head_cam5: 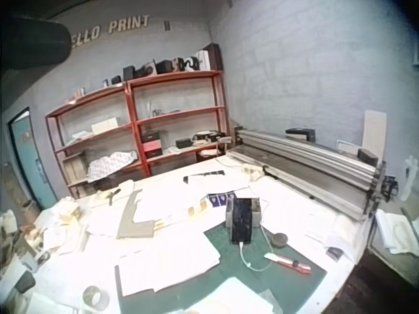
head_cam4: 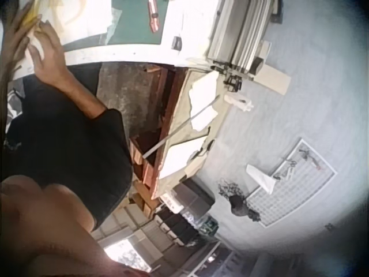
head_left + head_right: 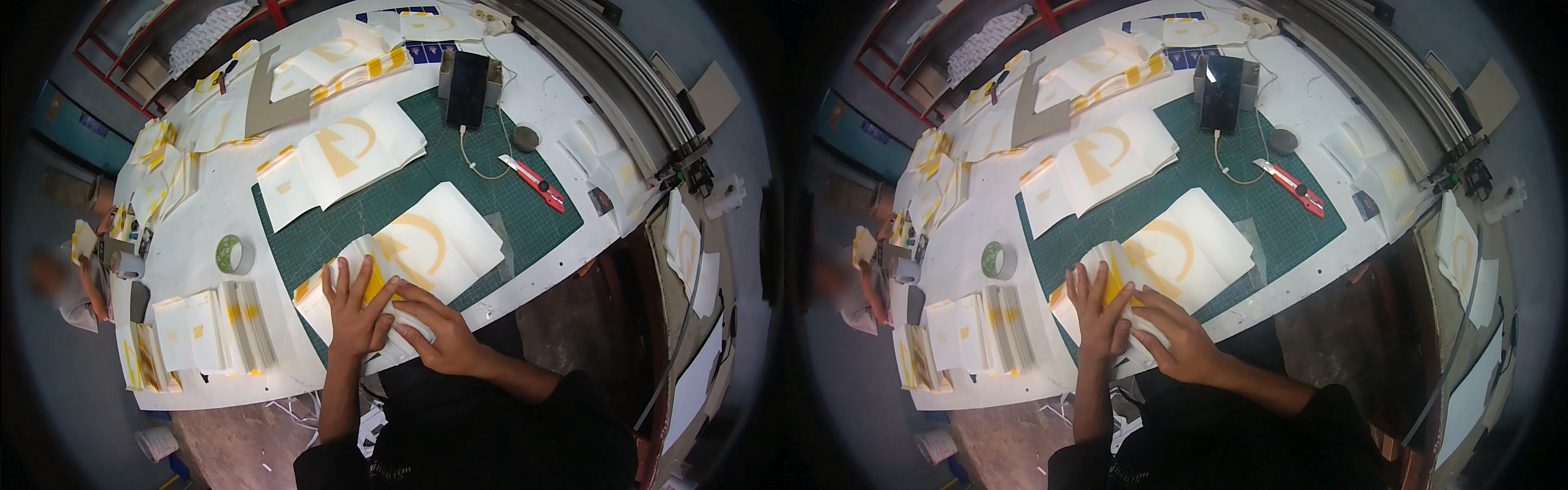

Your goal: The person repeatedly peels a yellow graphic sticker from a white backing sheet on a green cutting mat. They use both hands to lift and smooth the sticker, then place the sheet back down. The process is repeated multiple times on the same sheet.

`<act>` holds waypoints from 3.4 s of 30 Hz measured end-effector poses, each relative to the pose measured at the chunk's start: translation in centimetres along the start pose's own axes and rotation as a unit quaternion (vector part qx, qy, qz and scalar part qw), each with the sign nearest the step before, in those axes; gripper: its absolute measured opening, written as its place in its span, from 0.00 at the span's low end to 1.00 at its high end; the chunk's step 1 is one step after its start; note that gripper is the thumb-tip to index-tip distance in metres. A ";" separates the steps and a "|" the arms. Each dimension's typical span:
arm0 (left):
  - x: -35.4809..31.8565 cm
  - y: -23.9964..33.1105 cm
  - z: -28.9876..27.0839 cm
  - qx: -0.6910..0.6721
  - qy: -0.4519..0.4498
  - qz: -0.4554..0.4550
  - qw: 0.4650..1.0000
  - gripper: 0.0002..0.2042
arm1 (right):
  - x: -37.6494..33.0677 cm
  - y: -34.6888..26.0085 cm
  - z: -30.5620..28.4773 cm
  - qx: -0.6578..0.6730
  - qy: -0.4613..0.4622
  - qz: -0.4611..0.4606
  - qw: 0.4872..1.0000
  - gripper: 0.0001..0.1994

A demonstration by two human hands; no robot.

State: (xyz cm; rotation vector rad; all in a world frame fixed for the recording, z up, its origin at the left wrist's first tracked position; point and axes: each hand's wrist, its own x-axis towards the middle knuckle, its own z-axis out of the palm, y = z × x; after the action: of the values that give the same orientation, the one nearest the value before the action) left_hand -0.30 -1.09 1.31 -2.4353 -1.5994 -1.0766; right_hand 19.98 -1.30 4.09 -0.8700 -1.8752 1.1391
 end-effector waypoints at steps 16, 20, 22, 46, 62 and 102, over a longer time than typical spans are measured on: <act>0.9 0.0 0.0 -0.100 0.018 -0.088 0.991 0.17 | 2.3 7.5 -10.7 -0.377 0.248 0.099 0.887 0.19; 0.9 0.0 0.2 -0.094 0.017 -0.085 0.992 0.17 | 1.4 7.4 -9.4 -0.365 0.233 0.083 0.898 0.19; 0.8 -0.1 0.4 -0.095 0.017 -0.087 0.992 0.17 | 1.5 6.8 -8.6 -0.395 0.256 0.042 0.882 0.18; 0.7 -0.1 0.4 -0.097 0.025 -0.083 0.991 0.16 | 1.8 7.8 -8.2 -0.386 0.282 0.059 0.877 0.15; 0.8 -0.3 0.6 -0.088 0.015 -0.081 0.993 0.18 | 1.5 8.4 -8.5 -0.356 0.299 0.023 0.885 0.05; 0.6 0.2 0.0 -0.080 0.003 -0.087 0.993 0.17 | 1.5 6.3 -7.9 -0.264 0.268 0.026 0.926 0.18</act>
State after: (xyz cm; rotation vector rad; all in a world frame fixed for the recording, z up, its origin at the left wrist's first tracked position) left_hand -0.03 -0.71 1.70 -2.4212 -1.8192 -1.2843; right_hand 27.07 5.44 1.13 -1.3722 -1.7013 0.3412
